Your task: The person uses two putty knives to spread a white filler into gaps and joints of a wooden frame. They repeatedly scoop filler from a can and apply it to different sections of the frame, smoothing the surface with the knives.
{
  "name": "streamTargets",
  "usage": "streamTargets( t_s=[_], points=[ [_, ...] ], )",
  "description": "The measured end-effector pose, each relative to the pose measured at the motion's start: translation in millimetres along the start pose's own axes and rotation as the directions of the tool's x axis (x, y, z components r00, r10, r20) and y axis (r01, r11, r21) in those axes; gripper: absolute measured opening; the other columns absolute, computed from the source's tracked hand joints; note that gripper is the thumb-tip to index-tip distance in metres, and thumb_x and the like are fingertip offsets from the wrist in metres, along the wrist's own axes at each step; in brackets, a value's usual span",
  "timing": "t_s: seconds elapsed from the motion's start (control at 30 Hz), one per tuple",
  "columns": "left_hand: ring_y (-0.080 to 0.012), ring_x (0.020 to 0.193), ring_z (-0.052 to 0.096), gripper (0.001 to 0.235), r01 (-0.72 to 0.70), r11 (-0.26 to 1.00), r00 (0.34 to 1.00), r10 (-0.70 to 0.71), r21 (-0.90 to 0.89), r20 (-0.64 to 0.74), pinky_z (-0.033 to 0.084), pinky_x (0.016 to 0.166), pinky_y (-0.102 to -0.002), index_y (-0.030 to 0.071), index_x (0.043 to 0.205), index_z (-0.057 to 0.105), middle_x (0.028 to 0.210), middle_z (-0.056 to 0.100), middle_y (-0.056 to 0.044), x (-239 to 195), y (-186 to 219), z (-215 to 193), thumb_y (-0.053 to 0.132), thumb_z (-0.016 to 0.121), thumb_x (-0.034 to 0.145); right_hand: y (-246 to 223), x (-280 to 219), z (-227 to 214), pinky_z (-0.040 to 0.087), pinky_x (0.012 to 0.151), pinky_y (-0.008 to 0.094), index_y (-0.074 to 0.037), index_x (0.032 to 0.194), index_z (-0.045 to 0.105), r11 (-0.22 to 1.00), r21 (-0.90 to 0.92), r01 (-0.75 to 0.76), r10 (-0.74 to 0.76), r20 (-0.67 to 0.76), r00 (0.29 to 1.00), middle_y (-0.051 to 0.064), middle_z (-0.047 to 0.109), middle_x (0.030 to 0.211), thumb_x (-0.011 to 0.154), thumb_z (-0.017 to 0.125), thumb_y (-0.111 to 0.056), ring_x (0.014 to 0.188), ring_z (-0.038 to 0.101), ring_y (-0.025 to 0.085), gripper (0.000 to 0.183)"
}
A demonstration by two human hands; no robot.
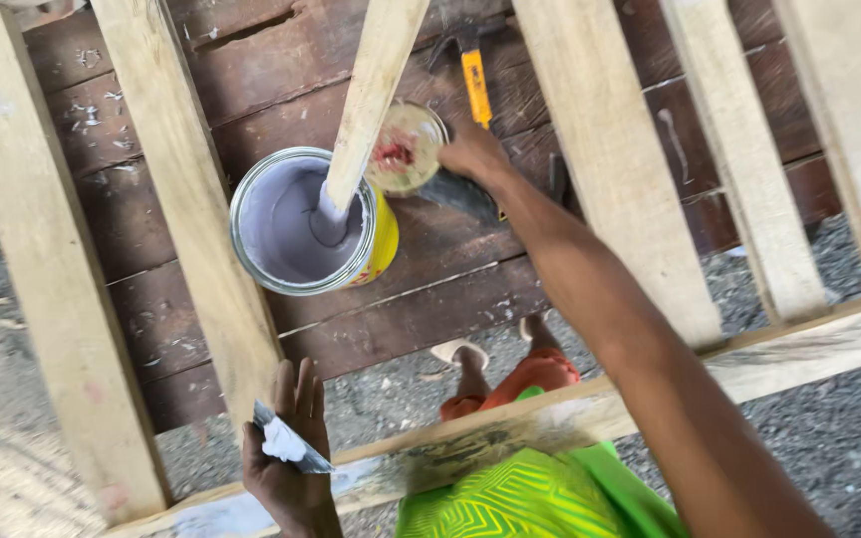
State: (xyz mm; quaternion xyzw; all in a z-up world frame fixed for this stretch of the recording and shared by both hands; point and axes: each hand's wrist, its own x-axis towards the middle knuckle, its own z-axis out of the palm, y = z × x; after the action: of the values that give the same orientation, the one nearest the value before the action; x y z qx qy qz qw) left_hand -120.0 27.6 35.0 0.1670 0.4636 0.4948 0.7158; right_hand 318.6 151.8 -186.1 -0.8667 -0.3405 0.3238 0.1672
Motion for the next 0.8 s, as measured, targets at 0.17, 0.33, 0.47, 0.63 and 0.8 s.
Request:
streamTargets(
  t_s=[0.17,0.33,0.47,0.63,0.8],
  points=[
    [-0.0499,0.152,0.031,0.061,0.09,0.996,0.985,-0.085,-0.027,0.149,0.021,0.124,-0.056,-0.005,0.152,0.034,0.16,0.033,-0.035,15.0,-14.7,3.4,0.036,0.027,0.107,20.6,-65.0,0.5,0.056,0.093,0.047,0.006,0.108,0.073,0.971,0.085,-0.225,0.233,-0.091,0.968,0.032,0.07,0.11,0.078,0.071,-0.035,0.108,0.069,0.044,0.051],
    [-0.0492,0.138,0.047,0.061,0.215,0.969,0.952,-0.18,-0.121,0.249,0.033,0.118,-0.056,-0.011,0.138,0.051,0.147,0.05,-0.033,22.1,-34.5,-22.4,0.037,0.029,0.107,43.2,-120.8,-24.1,0.056,0.086,0.048,0.0,0.109,0.079,0.969,0.192,-0.155,0.173,-0.082,0.981,0.028,0.075,0.098,0.093,0.063,-0.064,0.093,0.076,0.039,0.067],
    [-0.0373,0.115,0.064,0.045,0.285,0.923,0.942,-0.221,-0.258,0.251,0.046,0.104,-0.052,-0.008,0.137,0.059,0.126,0.067,-0.023,25.7,-63.1,-55.5,0.03,0.041,0.122,101.9,-180.7,-28.6,0.063,0.073,0.035,-0.004,0.105,0.06,0.367,0.858,-0.359,0.477,0.157,0.865,0.002,0.076,0.092,0.095,0.069,-0.074,0.083,0.078,0.017,0.071],
    [-0.0279,0.106,0.069,0.043,0.43,0.887,0.894,-0.392,-0.17,0.218,0.052,0.098,-0.045,-0.002,0.124,0.062,0.115,0.072,-0.014,31.7,-85.6,-45.8,0.035,0.044,0.11,123.8,-236.2,-40.9,0.042,0.044,0.03,-0.015,0.082,0.058,-0.023,0.89,-0.455,0.111,0.454,0.884,0.0,0.054,0.064,0.078,0.064,-0.08,0.051,0.05,0.017,0.065],
    [-0.025,0.108,0.07,0.043,0.427,0.891,0.888,-0.381,-0.154,0.255,0.053,0.1,-0.04,-0.002,0.124,0.063,0.118,0.072,-0.013,30.7,-87.4,-38.0,0.033,0.046,0.105,95.7,-264.5,-62.7,0.05,0.061,0.029,-0.012,0.102,0.066,0.075,0.931,-0.356,-0.078,0.361,0.929,0.002,0.068,0.085,0.083,0.078,-0.039,0.069,0.061,0.014,0.035]
  ],
)
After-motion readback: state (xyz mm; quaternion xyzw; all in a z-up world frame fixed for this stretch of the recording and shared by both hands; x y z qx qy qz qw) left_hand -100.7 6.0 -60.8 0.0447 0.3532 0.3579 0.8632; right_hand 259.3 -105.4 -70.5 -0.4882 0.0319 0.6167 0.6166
